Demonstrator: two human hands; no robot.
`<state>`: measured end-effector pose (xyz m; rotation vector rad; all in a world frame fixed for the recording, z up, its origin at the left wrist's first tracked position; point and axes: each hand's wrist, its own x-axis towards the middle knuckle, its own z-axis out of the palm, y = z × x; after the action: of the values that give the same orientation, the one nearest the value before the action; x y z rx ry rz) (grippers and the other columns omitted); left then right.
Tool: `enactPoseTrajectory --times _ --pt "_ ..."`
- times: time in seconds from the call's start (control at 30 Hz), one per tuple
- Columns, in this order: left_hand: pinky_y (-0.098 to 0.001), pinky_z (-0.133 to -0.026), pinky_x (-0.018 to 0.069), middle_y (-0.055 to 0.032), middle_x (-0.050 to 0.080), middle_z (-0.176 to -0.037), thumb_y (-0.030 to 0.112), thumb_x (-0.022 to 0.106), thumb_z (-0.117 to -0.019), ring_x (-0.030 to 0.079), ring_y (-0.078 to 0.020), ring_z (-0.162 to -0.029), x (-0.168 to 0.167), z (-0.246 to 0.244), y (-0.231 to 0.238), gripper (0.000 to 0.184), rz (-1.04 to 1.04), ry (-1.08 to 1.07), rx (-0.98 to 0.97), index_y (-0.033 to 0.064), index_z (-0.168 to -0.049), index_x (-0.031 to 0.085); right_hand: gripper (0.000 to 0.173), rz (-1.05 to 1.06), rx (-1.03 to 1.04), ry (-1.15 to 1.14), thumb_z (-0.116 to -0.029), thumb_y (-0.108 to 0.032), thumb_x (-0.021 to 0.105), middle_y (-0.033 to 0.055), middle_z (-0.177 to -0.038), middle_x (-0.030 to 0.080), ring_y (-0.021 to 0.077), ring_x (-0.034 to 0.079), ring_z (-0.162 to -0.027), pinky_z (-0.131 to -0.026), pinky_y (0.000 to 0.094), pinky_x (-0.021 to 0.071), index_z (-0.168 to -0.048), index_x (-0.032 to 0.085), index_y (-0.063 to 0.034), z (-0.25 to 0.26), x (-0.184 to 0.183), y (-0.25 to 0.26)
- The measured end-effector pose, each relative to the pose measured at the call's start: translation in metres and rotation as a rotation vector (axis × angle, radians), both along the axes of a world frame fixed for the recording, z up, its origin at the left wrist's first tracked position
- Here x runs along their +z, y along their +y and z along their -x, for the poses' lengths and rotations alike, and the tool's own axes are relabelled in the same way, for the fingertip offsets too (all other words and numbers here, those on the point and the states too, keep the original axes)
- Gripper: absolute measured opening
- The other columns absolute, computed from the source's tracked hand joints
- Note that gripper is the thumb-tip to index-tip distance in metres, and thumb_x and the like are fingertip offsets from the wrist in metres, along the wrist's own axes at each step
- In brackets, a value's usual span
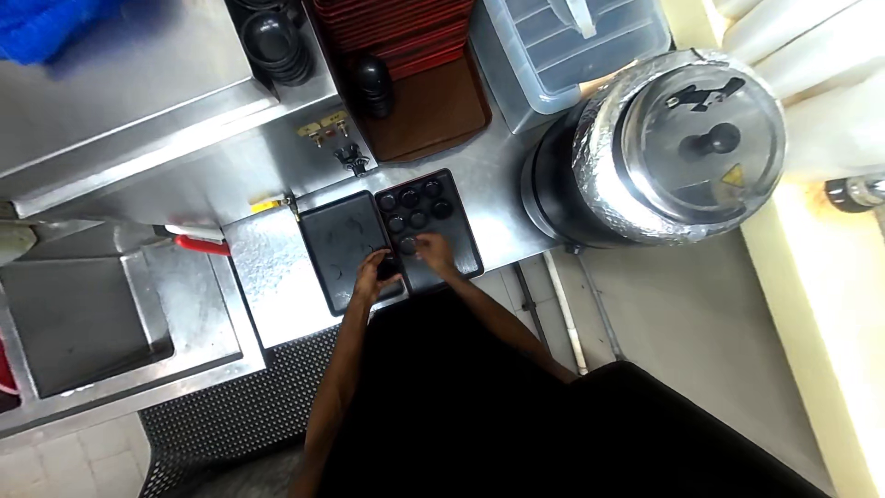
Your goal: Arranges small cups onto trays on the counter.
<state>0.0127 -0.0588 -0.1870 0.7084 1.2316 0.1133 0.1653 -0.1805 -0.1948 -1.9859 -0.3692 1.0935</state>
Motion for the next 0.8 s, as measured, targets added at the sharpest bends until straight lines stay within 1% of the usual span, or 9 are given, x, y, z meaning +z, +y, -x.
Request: enactPoseTrajectory --times 0.1,0.17,0.27,0.33,0.4,0.57,0.67,0.73,0.8 --pt "-0.0536 -0.084 0.0603 -0.0195 0.065 -0.123 0.027 0.044 -0.1107 0.068 -0.0357 -0.104 0.006 -0.001 0.000 0.035 0.019 -0.065 0.026 0.0067 -0.133 0.062 0.046 -0.037 -0.003 -0.030 -0.1005 -0.031 0.069 0.0214 -0.111 0.068 0.0333 0.072 -0.083 -0.075 0.0519 0.0629 -0.138 0.061 -0.0055 0.007 0.013 -0.009" --pt "-0.0533 -0.084 0.0604 -0.0188 0.065 -0.124 0.028 0.043 -0.1109 0.068 -0.0353 -0.105 0.005 -0.005 -0.004 0.036 0.030 -0.117 -0.017 0.0084 -0.135 0.061 0.048 -0.043 0.044 -0.010 -0.0980 -0.038 0.072 0.0189 -0.108 0.069 0.0302 0.072 -0.079 -0.070 0.0496 0.0638 -0.134 0.065 -0.0079 0.008 0.017 -0.009" --pt "-0.0541 -0.086 0.0605 -0.0176 0.066 -0.128 0.030 0.047 -0.1100 0.069 -0.0352 -0.108 0.005 -0.014 -0.012 0.036 0.050 -0.162 -0.138 0.0110 -0.138 0.059 0.037 -0.043 0.174 0.110 -0.0985 -0.028 0.072 0.0155 -0.097 0.075 0.0226 0.073 -0.074 -0.074 0.0421 0.0636 -0.125 0.071 -0.0029 0.002 0.017 -0.010" --pt "-0.0541 -0.084 0.0610 -0.0188 0.066 -0.126 0.027 0.049 -0.1094 0.069 -0.0360 -0.106 0.006 -0.018 -0.015 0.034 0.048 -0.152 -0.141 0.0087 -0.137 0.059 0.029 -0.061 0.110 0.073 -0.1002 -0.019 0.069 0.0167 -0.098 0.075 0.0238 0.073 -0.075 -0.074 0.0431 0.0636 -0.122 0.071 -0.0010 -0.003 0.018 -0.021" --pt "-0.0521 -0.081 0.0616 -0.0212 0.068 -0.118 0.022 0.047 -0.1094 0.071 -0.0364 -0.100 0.006 -0.020 -0.013 0.032 0.043 -0.115 -0.074 0.0049 -0.133 0.059 0.029 -0.067 -0.033 0.019 -0.1027 -0.018 0.065 0.0188 -0.102 0.073 0.0272 0.073 -0.077 -0.074 0.0462 0.0632 -0.127 0.067 -0.0017 -0.009 0.018 -0.035" --pt "-0.0506 -0.082 0.0618 -0.0212 0.070 -0.114 0.029 0.042 -0.1112 0.072 -0.0357 -0.098 0.003 -0.018 -0.006 0.034 0.079 -0.114 0.009 0.0058 -0.134 0.053 0.039 -0.007 -0.154 -0.103 -0.1002 -0.025 0.070 0.0185 -0.110 0.072 0.0288 0.075 -0.085 -0.077 0.0486 0.0650 -0.133 0.066 -0.0042 -0.018 0.000 -0.044" --pt "-0.0514 -0.082 0.0617 -0.0205 0.069 -0.117 0.033 0.044 -0.1106 0.072 -0.0363 -0.101 0.005 -0.023 -0.015 0.036 0.097 -0.163 -0.033 0.0072 -0.135 0.051 0.055 -0.020 -0.084 -0.253 -0.0950 -0.040 0.075 0.0209 -0.130 0.061 0.0363 0.065 -0.108 -0.089 0.0562 0.0570 -0.141 0.062 -0.0119 -0.003 0.007 -0.053" --pt "-0.0522 -0.083 0.0618 -0.0181 0.068 -0.119 0.035 0.047 -0.1097 0.071 -0.0348 -0.101 0.008 -0.029 -0.024 0.037 0.106 -0.192 -0.116 0.0084 -0.134 0.053 0.049 -0.086 0.034 -0.255 -0.0926 -0.039 0.078 0.0190 -0.120 0.067 0.0332 0.067 -0.105 -0.090 0.0539 0.0579 -0.131 0.069 -0.0103 0.001 0.007 -0.048" --pt "-0.0524 -0.084 0.0613 -0.0159 0.067 -0.120 0.034 0.050 -0.1085 0.069 -0.0330 -0.103 0.013 -0.035 -0.031 0.035 0.106 -0.190 -0.219 0.0094 -0.133 0.057 0.032 -0.126 0.155 -0.184 -0.0939 -0.027 0.077 0.0163 -0.111 0.072 0.0285 0.071 -0.099 -0.090 0.0510 0.0595 -0.118 0.075 -0.0066 0.000 0.013 -0.045"
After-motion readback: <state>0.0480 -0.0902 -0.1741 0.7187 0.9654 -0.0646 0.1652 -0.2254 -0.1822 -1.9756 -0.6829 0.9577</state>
